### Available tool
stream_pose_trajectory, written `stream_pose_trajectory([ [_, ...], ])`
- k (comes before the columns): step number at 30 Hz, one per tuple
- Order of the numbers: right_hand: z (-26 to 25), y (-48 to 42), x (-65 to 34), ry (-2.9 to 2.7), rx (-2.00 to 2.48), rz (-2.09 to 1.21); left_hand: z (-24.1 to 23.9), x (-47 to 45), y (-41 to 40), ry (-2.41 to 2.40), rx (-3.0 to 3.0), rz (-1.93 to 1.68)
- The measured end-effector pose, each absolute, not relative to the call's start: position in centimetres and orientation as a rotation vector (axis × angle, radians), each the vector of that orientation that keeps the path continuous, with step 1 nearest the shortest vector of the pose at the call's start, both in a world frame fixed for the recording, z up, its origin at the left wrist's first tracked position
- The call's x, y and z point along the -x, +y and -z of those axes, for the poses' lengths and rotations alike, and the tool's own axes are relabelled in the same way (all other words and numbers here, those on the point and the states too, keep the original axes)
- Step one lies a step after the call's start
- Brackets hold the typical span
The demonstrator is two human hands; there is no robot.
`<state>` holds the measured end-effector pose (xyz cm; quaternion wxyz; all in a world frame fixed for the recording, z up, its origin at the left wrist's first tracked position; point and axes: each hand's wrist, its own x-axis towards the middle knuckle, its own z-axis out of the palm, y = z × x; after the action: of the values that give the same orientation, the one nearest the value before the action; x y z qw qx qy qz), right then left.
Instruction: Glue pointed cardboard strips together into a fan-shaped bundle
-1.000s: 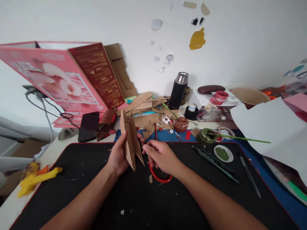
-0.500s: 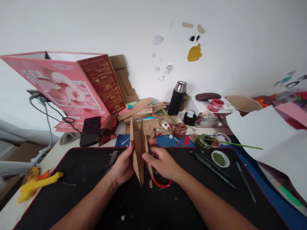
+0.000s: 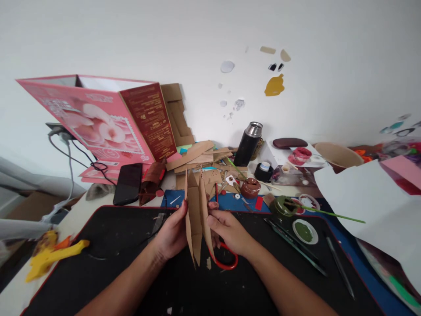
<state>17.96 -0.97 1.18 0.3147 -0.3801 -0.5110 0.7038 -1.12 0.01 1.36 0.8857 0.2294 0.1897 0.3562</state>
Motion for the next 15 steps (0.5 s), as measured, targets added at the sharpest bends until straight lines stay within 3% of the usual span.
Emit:
stream_pose_trajectory([
  [15,-1.08,-0.86,-18.00,-1.280,0.987,-1.921,-1.95,0.74,0.25,0.422,-0.477,-0.634],
])
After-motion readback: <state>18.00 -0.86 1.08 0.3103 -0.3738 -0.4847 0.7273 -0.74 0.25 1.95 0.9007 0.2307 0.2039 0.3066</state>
